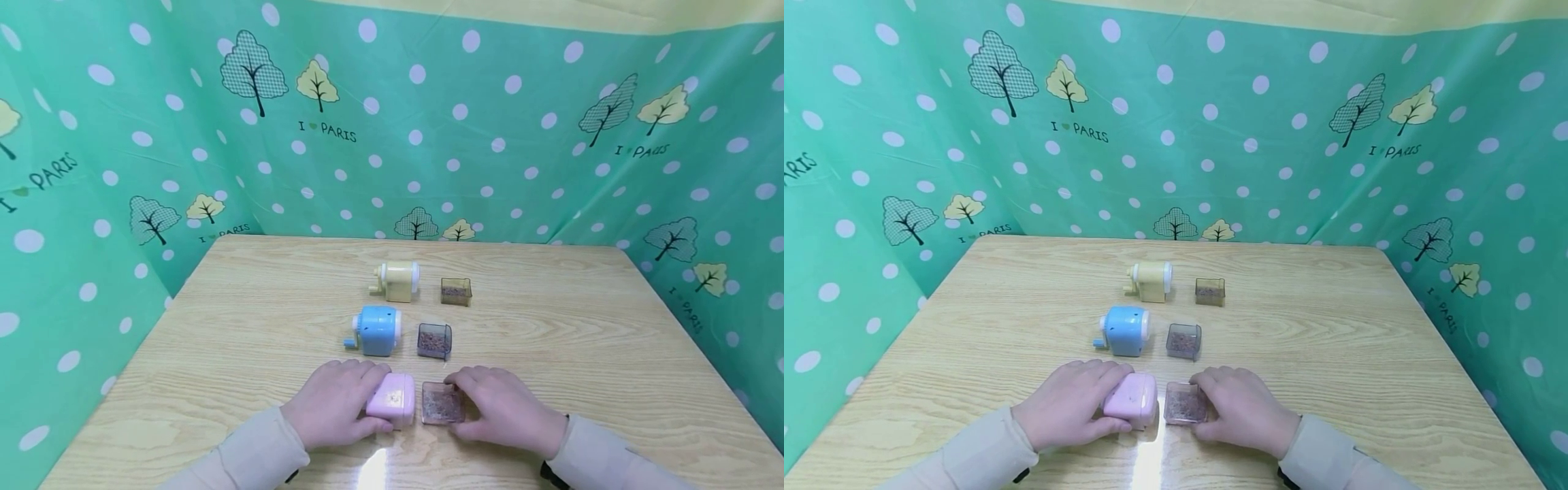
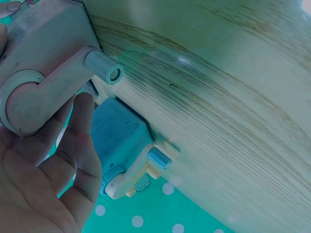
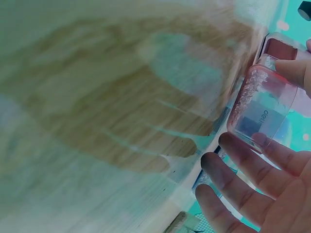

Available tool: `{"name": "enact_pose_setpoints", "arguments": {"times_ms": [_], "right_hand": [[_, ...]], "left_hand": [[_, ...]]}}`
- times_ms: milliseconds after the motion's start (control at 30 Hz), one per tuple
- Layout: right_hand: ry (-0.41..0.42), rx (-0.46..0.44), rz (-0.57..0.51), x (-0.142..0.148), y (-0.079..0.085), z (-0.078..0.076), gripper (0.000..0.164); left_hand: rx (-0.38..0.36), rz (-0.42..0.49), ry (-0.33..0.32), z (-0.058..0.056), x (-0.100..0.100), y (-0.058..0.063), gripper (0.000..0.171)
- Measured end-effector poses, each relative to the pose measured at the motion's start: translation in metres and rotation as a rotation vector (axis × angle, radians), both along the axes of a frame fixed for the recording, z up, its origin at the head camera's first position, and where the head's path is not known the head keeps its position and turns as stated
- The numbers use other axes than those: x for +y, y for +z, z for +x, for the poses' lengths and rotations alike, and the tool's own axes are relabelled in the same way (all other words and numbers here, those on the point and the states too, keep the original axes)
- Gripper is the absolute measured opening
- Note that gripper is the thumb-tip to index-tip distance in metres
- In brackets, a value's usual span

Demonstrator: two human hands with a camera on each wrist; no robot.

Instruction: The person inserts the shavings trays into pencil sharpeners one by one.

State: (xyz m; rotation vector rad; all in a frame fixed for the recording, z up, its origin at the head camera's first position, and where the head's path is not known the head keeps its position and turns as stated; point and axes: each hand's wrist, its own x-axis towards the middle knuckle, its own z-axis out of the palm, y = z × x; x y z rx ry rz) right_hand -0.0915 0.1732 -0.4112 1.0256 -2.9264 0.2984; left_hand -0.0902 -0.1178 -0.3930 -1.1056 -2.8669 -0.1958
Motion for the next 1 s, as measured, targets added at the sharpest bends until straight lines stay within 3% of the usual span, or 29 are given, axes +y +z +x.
{"name": "enact_pose_setpoints", "arguments": {"times_ms": [1000], "right_hand": [[0.033,-0.068,0.022,-0.02,0.002,-0.001,0.062]], "left_hand": [[-0.013,0.01,0.0,0.001,-0.001,-0.001,0.068]]}}
